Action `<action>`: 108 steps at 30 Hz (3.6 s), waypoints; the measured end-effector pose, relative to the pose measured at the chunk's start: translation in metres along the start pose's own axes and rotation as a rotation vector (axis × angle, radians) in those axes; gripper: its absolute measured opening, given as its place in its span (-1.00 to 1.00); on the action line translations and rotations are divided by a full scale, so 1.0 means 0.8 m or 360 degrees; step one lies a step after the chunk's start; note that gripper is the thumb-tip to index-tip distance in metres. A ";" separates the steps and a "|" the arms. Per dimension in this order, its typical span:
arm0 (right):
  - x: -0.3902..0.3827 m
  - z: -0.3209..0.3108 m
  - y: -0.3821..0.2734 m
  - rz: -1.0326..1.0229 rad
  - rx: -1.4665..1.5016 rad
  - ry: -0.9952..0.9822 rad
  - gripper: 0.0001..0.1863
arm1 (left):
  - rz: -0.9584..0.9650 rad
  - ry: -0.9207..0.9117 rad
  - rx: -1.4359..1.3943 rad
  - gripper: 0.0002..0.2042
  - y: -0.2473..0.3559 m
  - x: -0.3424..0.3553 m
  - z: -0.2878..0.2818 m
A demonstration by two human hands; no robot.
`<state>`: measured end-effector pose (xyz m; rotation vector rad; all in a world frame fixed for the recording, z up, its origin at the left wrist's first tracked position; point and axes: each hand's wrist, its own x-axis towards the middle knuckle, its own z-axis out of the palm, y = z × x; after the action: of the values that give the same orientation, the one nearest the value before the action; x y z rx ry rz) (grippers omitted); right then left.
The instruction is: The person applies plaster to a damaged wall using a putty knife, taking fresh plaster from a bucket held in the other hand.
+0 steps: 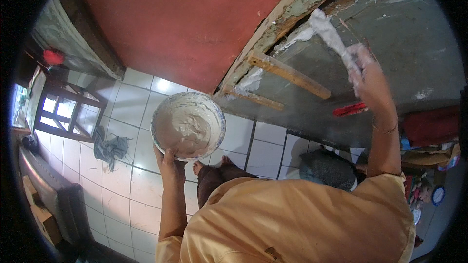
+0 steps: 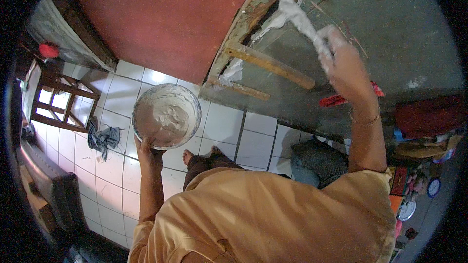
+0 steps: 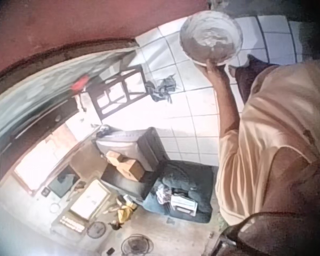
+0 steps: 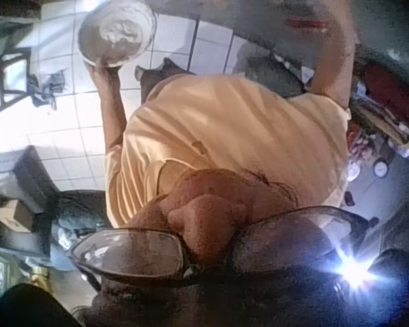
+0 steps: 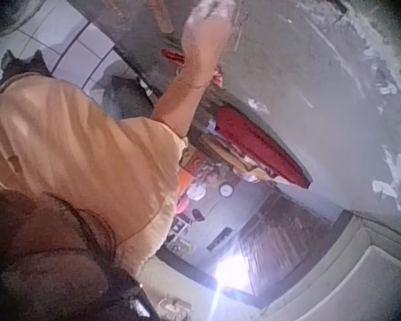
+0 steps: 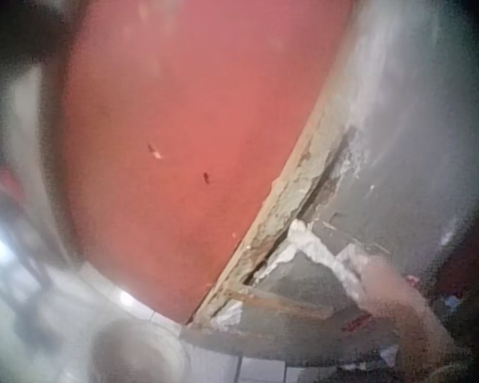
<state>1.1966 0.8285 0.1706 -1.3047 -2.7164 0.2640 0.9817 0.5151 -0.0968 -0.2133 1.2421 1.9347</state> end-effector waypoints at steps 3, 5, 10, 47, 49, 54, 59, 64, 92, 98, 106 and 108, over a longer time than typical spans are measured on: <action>-0.027 0.035 0.023 -0.0374 -0.0030 0.0043 -0.72 | 0.0051 -0.0048 -0.0021 -0.30 -0.001 -0.005 -0.005; -0.044 0.054 0.037 -0.0474 -0.0067 0.0134 -0.69 | 0.0067 -0.0076 -0.0071 -0.32 -0.004 -0.009 0.002; -0.031 0.086 0.072 -0.0523 -0.0417 -0.0015 -0.62 | 0.0066 -0.0062 -0.0003 -0.35 -0.010 -0.014 0.017; 0.007 0.007 0.025 0.0257 0.1011 -0.0504 -0.77 | 0.0121 -0.0107 0.0016 -0.33 -0.060 -0.031 0.055; 0.016 0.005 0.015 0.0112 0.1032 -0.0426 -0.76 | 0.0025 -0.0064 -0.0020 -0.33 -0.053 -0.033 0.059; 0.030 -0.019 0.000 0.0111 0.0907 -0.0402 -0.73 | 0.0045 -0.0075 -0.0016 -0.31 -0.054 -0.032 0.055; 0.002 -0.035 0.025 0.0129 0.0806 -0.0341 -0.73 | 0.0094 -0.0102 -0.0034 -0.30 -0.061 -0.027 0.044; -0.025 -0.056 0.030 0.0332 0.0814 -0.0251 -0.73 | 0.0103 -0.0080 -0.0002 -0.31 -0.049 -0.032 0.050; 0.025 -0.043 -0.031 -0.1160 -0.1544 0.0533 -0.88 | 0.0018 -0.0073 -0.0056 -0.34 -0.070 -0.042 0.048; 0.008 -0.044 -0.039 -0.1041 -0.1555 0.0416 -0.89 | -0.0034 -0.0054 -0.0008 -0.34 -0.059 -0.046 0.054; -0.008 -0.071 -0.052 -0.0951 -0.1552 0.0205 -0.83 | 0.0082 -0.0074 -0.0072 -0.35 -0.053 -0.044 0.049; -0.014 -0.077 -0.054 -0.0921 -0.1530 0.0190 -0.81 | 0.0090 -0.0085 -0.0041 -0.35 -0.049 -0.044 0.050</action>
<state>1.1816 0.8000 0.2398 -0.4924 -3.0052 -1.2360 1.0430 0.5364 -0.0852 -0.1398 1.2008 1.9928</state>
